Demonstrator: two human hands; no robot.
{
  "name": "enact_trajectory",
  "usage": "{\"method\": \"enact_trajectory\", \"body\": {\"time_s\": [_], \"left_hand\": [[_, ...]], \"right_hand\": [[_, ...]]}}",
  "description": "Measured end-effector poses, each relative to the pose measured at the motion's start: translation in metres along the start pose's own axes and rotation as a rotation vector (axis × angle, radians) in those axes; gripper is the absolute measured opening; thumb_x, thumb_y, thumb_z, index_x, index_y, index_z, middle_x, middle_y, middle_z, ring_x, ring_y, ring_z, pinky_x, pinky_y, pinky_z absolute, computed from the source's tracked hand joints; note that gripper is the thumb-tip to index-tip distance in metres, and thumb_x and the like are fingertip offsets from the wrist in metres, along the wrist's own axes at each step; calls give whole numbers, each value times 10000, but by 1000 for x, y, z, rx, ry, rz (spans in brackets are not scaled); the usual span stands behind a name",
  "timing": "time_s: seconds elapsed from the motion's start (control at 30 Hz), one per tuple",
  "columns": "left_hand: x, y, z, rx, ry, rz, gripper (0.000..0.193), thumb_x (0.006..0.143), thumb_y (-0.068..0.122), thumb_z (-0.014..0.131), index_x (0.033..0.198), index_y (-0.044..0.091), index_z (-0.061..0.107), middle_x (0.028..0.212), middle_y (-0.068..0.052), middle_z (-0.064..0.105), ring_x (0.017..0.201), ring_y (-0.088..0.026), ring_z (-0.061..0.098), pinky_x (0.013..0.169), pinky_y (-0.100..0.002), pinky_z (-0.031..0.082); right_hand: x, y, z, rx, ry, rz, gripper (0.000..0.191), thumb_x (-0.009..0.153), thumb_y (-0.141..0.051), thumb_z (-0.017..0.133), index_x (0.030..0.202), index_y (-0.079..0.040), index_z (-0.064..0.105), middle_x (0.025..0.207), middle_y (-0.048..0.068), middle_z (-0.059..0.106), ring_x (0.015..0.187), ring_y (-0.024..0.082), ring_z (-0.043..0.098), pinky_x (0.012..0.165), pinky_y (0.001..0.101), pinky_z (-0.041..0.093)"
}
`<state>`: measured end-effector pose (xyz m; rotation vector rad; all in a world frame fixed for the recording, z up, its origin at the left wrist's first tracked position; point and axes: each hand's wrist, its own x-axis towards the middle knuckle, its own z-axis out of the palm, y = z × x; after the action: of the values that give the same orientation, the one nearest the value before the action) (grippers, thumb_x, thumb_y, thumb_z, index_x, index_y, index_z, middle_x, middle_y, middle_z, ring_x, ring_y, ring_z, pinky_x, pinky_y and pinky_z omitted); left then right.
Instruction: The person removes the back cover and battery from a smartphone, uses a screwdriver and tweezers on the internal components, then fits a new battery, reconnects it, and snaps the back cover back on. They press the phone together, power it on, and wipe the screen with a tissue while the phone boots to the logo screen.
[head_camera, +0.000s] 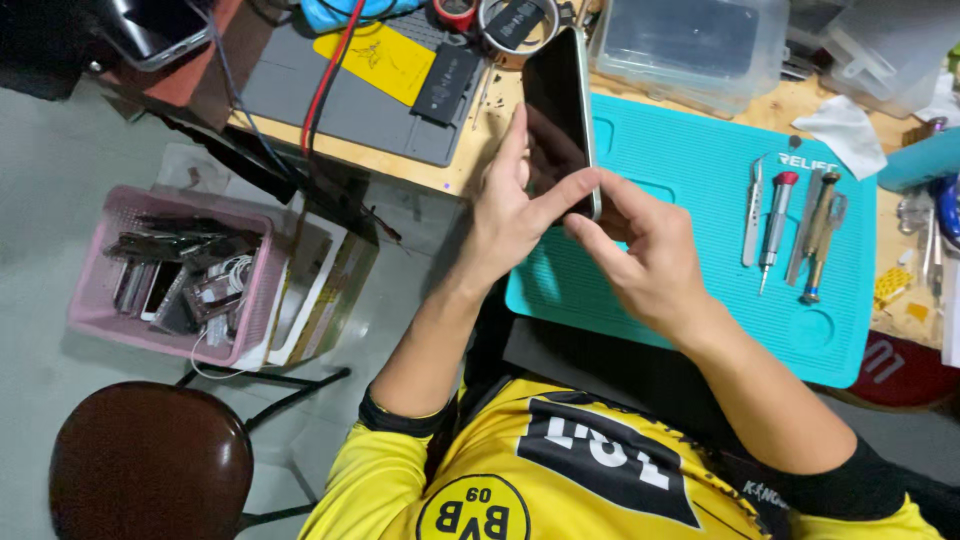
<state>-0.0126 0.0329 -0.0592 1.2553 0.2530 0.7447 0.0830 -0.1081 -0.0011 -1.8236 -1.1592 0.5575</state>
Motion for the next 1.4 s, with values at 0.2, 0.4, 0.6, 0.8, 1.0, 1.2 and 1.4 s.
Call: {"method": "enact_trajectory", "body": {"time_s": [0.2, 0.4, 0.6, 0.8, 1.0, 1.2, 1.4], "left_hand": [[11, 4, 34, -116, -121, -65, 1005, 877, 131, 799, 1621, -85, 159, 1283, -106, 570, 1139, -156, 610, 967, -286, 535], [13, 13, 39, 604, -293, 229, 1099, 745, 136, 866, 1579, -65, 180, 1362, -236, 528, 1236, -316, 554, 1022, -394, 495], [15, 10, 49, 1007, -612, 279, 1030, 696, 83, 728, 1589, -32, 228, 1265, -207, 592, 1149, -383, 583, 956, -484, 491], [19, 10, 40, 1054, -632, 450, 821, 796, 132, 770, 1524, -17, 421, 1274, -161, 602, 1197, -357, 578, 1023, -471, 474], [6, 28, 32, 1151, -640, 371, 885, 641, 283, 914, 1362, -54, 527, 1214, -177, 589, 1150, -364, 547, 951, -484, 459], [2, 40, 28, 1200, -569, 365, 781, 591, 232, 961, 1218, -51, 591, 1127, -179, 556, 1073, -376, 544, 912, -472, 485], [6, 40, 25, 1203, -559, 349, 697, 576, 231, 975, 1112, -32, 616, 1077, -177, 550, 1050, -380, 545, 910, -477, 481]], "right_hand": [[-23, 20, -27, 203, 35, -176, 553, 967, -14, 693, 1484, 41, 505, 1202, 87, 685, 1058, 137, 673, 938, 310, 589], [-28, 55, -59, 631, 180, 38, 624, 945, -16, 641, 1521, -40, 402, 1343, 93, 598, 1114, 196, 704, 900, 342, 620], [-35, 78, -87, 215, 140, -27, 703, 921, 37, 707, 1577, 15, 454, 1405, 167, 598, 1276, 189, 605, 1054, 333, 516], [-36, 72, -88, -50, 98, 239, 639, 922, -127, 727, 1512, -6, 513, 1359, 122, 704, 1138, 189, 687, 967, 326, 549], [-39, 48, -92, -324, -40, -141, 907, 679, -163, 895, 1449, 56, 470, 1471, 232, 512, 1323, 359, 537, 1061, 409, 452], [-39, 40, -88, -449, -53, -66, 894, 705, -117, 842, 1501, -11, 450, 1490, 212, 502, 1279, 394, 539, 1023, 426, 473], [-31, 47, -94, -488, -83, -82, 935, 693, -152, 871, 1513, -21, 443, 1377, 226, 557, 1262, 398, 543, 1054, 435, 451]]}}
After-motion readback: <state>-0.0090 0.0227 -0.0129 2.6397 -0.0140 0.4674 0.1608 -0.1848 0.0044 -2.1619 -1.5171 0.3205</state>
